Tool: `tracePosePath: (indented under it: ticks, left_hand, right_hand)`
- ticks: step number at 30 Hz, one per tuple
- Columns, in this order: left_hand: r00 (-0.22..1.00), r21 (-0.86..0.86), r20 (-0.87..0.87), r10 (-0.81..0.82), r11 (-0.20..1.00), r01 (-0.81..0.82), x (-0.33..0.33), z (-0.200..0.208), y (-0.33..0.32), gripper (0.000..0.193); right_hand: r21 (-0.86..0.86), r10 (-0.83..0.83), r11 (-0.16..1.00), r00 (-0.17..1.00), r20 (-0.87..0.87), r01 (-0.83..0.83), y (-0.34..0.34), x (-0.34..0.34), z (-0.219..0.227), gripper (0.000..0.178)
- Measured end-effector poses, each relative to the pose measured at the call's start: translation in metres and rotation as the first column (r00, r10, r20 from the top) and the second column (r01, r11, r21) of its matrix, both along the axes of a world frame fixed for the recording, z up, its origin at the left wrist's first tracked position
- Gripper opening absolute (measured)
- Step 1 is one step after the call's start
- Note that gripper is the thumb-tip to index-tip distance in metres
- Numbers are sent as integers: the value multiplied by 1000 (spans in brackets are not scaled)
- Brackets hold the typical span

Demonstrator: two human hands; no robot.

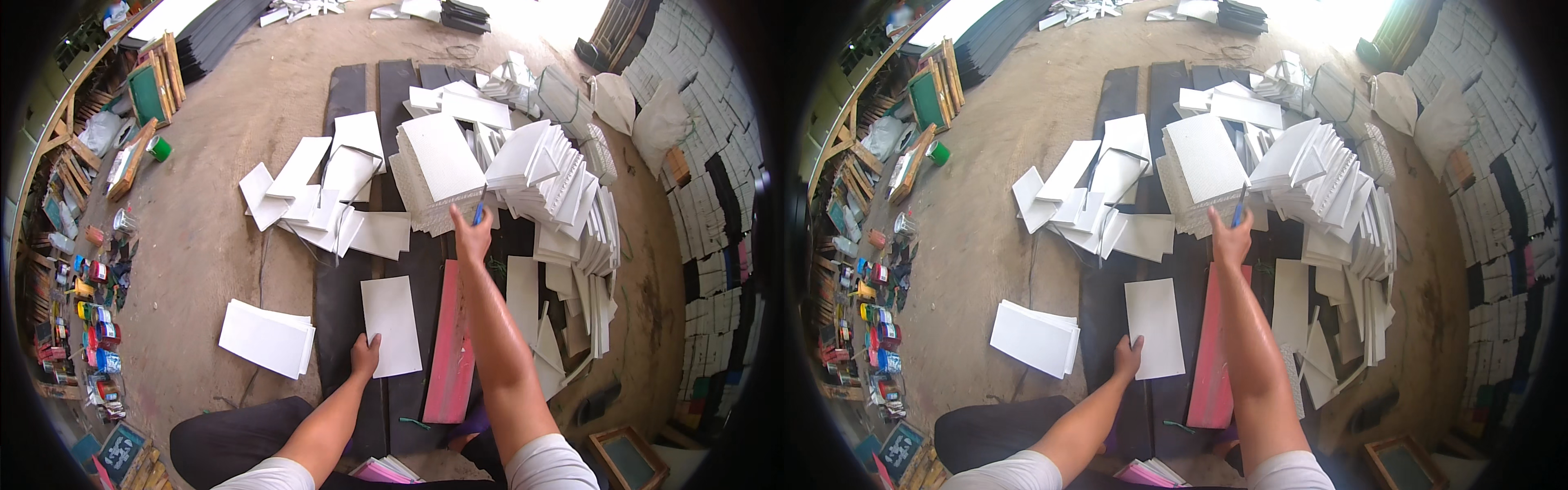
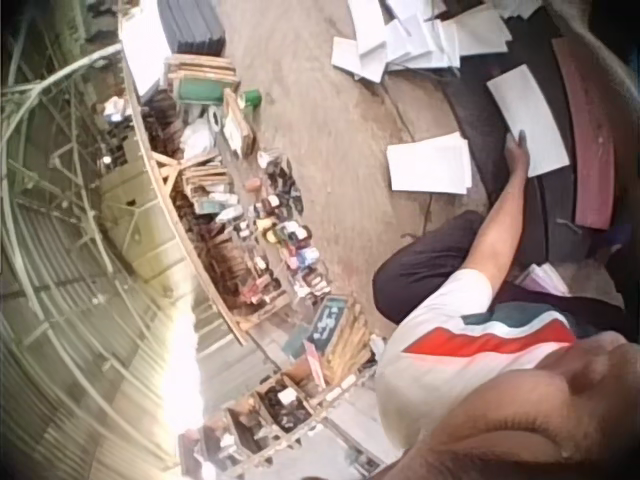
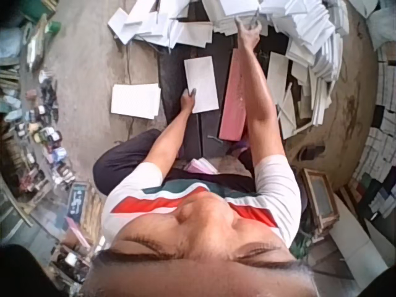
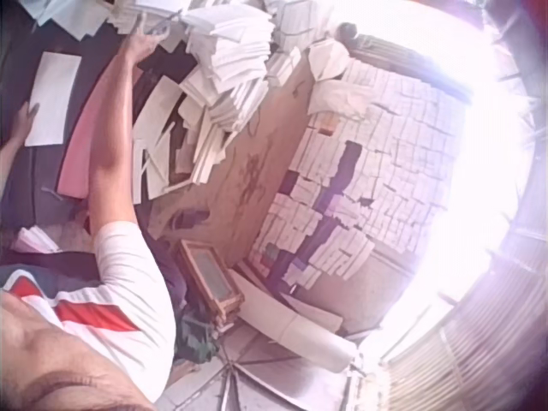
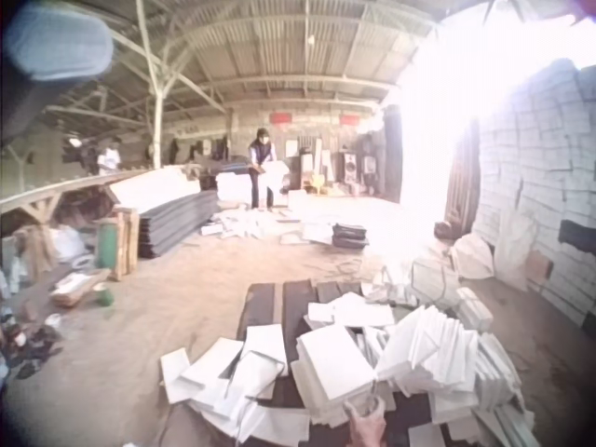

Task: The person sits on the floor and uses a utility knife to cut white foam sheets into smaller rectangular pieces. They repeatedly pick up sheets, align them, score the material, and separate the cut sections, stacking the finished pieces nearby.

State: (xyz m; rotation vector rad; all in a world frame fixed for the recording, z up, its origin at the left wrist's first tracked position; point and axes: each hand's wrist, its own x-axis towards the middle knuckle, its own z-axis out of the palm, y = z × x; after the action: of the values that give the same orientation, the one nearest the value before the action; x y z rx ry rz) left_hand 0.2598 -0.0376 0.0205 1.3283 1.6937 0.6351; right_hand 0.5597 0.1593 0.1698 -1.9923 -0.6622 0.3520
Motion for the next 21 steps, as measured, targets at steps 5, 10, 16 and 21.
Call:
tracePosePath:
  ticks: [5,10,16,21]
  left_hand:
    - [999,-50,-38,-37,998,35,-9,15,6,45]
    - [999,-39,-17,-35,999,34,-14,8,6,46]
    - [996,-2,-48,-71,997,71,-18,-15,2,41]
    - [949,-97,303,90,993,-64,-20,4,-9,40]
  right_hand:
    - [-165,-105,979,990,96,120,67,15,23,110]
    - [-137,-114,982,987,113,129,62,4,33,83]
    - [297,75,952,997,-7,-69,-11,-21,20,41]
    - [182,193,927,832,519,-329,-165,-64,12,35]
